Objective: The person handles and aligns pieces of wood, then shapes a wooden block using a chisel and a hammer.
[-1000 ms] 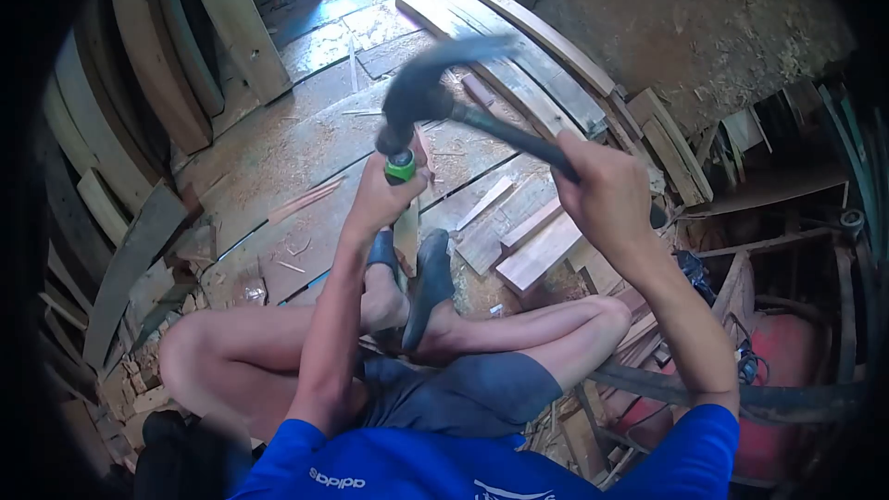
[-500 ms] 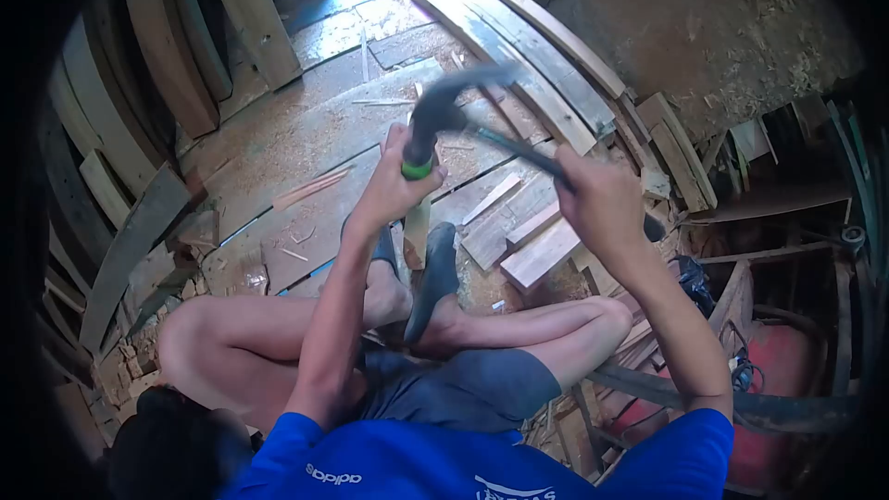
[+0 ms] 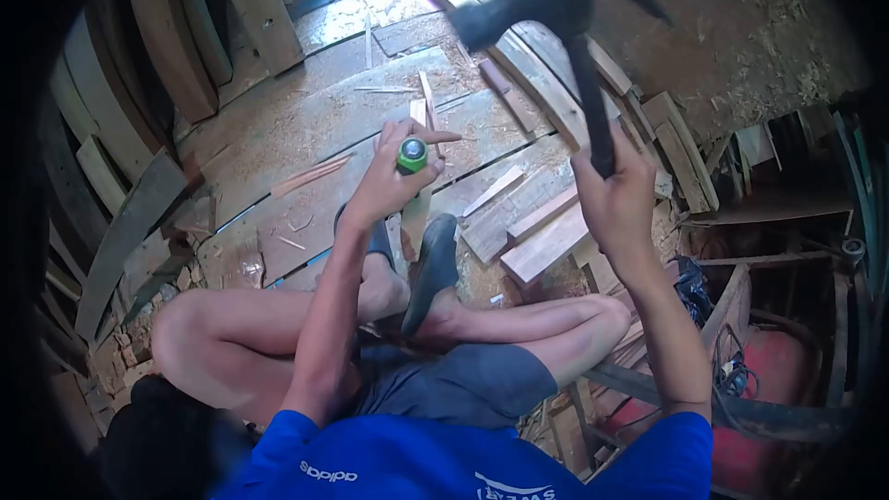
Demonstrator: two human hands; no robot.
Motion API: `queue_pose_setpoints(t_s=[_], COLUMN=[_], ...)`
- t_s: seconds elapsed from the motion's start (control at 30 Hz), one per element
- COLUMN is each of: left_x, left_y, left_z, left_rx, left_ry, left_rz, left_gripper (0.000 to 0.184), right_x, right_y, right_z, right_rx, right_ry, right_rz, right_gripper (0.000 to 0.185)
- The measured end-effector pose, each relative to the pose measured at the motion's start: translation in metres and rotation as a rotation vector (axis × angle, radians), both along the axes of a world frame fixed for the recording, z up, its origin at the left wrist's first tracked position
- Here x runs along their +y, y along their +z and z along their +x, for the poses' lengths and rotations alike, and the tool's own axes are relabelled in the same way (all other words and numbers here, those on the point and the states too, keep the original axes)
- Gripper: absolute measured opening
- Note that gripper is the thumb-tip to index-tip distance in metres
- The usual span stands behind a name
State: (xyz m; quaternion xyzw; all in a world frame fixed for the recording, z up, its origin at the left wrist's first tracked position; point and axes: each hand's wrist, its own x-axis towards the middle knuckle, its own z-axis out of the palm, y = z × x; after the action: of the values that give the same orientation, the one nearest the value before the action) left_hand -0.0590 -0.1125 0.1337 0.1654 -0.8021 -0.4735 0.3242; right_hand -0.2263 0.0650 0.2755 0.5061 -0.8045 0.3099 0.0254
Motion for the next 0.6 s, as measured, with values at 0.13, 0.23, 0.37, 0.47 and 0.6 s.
queue_pose_setpoints(t_s=[0.13,0.23,0.37,0.47,0.6], left_x=[0.009,0.007,0.017,0.021,0.023], left_y=[0.004,-0.014,-0.018,-0.017,-0.026], left_z=[-0.002,-0.010,-0.009,-0.012,-0.020], left_rx=[-0.078,0.092,0.077,0.076,0.157], left_ry=[0.007,-0.005,-0.078,-0.083,-0.046], left_rz=[0.005,0.167,0.394,0.420,0.419], left_gripper=[0.035,0.030,0.032,0.032,0.027], right_x=[-0.001,0.007,0.014,0.038,0.092], right_y=[-0.003,-0.005,-0.041,-0.113,-0.226], right_z=[-0.008,-0.012,0.003,-0.008,-0.032], right_rx=[0.221,0.473,-0.127,-0.404,-0.479], right_ry=[0.119,0.187,-0.065,-0.136,-0.254], right_rz=[0.072,0.226,0.191,0.177,0.491], right_gripper=[0.007,0.011,0.011,0.013,0.019])
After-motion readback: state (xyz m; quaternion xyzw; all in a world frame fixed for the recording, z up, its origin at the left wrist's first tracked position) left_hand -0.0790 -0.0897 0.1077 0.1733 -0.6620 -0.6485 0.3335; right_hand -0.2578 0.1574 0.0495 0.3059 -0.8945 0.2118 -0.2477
